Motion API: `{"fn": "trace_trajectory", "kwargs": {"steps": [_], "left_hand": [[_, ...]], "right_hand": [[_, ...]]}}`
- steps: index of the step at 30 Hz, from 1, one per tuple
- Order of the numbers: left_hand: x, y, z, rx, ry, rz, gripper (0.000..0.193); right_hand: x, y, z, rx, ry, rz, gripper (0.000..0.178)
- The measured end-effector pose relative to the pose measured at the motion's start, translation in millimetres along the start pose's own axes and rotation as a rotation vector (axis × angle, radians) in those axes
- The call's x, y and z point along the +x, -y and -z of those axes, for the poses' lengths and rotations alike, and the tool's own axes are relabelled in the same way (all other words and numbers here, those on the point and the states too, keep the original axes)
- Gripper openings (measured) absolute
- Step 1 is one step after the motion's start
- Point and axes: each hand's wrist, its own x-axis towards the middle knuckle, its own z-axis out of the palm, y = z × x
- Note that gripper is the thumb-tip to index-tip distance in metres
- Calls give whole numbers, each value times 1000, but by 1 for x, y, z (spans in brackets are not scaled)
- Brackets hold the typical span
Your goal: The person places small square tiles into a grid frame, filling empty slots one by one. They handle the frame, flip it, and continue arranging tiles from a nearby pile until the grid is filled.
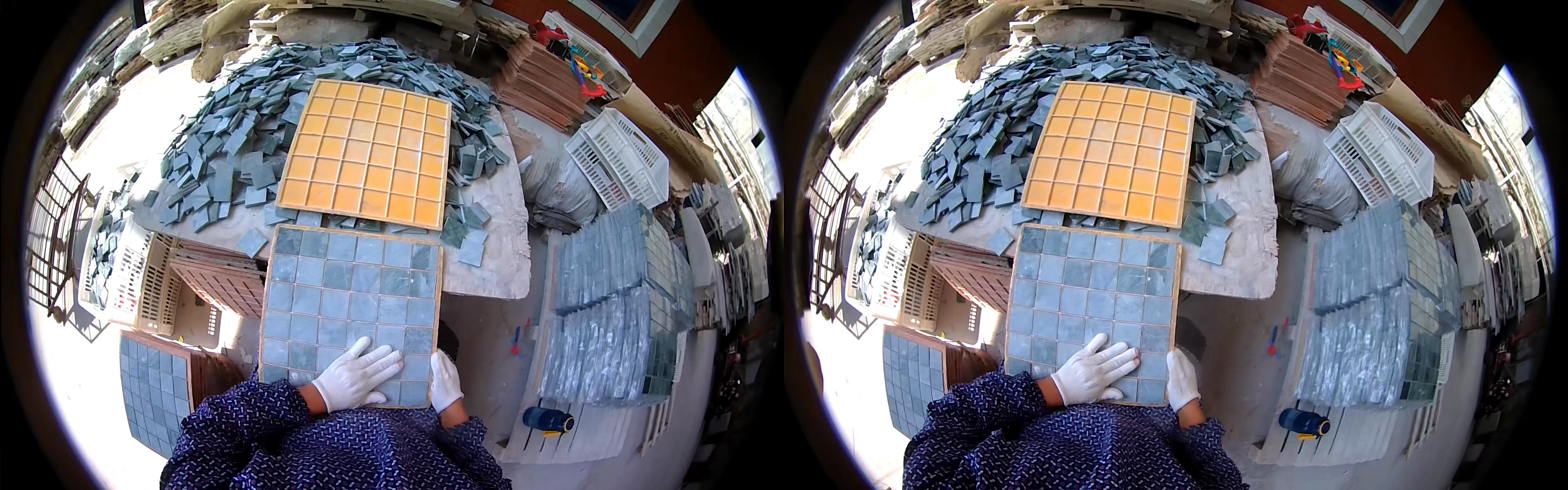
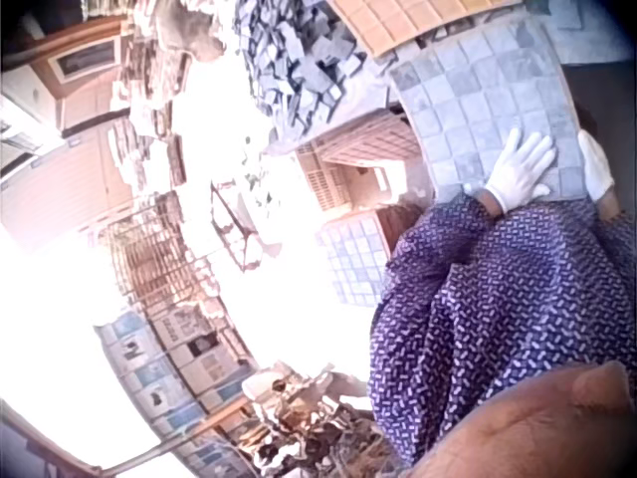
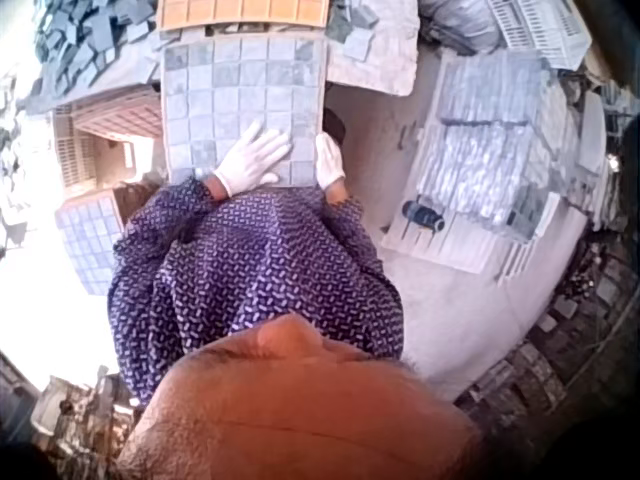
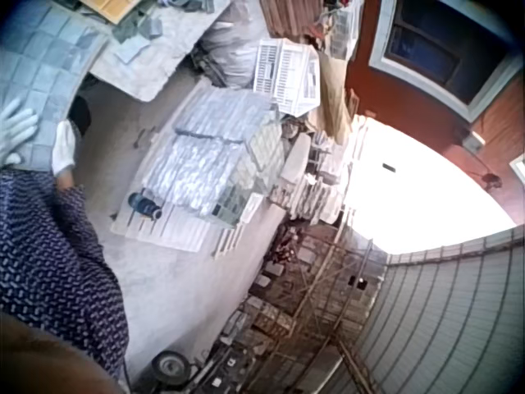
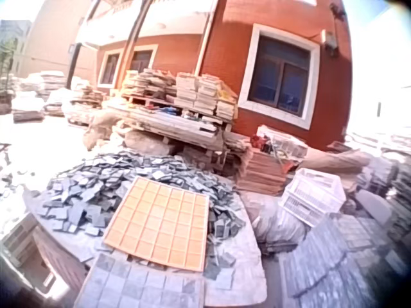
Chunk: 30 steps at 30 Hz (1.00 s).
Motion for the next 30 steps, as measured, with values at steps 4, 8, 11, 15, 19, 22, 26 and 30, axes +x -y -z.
{"fn": "trace_trajectory", "kwargs": {"steps": [4, 8, 11, 15, 19, 22, 26, 30], "left_hand": [[-21, 3, -3, -31, 24, -27, 71], [-47, 12, 4, -2, 10, 5, 70], [-76, 22, 23, 35, -41, 185, 68], [-131, 44, 25, 157, -157, 572, 76], [-181, 64, 8, 55, -299, 959, 87], [-178, 59, 15, 42, -427, 916, 86], [-144, 34, 11, 95, -237, 731, 90], [-140, 32, 14, 116, -154, 726, 93]], "right_hand": [[-4, -2, 1, 55, -5, -25, 41], [-11, -5, 4, 184, 13, 25, 40], [-10, -17, 8, 278, -18, -22, 43], [-4, -26, 14, 316, -94, -80, 49], [2, -5, 12, 284, -136, -107, 38], [1, 25, 8, 171, -112, -41, 37], [-4, 23, 7, 50, -85, 36, 38], [-10, -6, 9, 178, -38, 17, 39]]}}
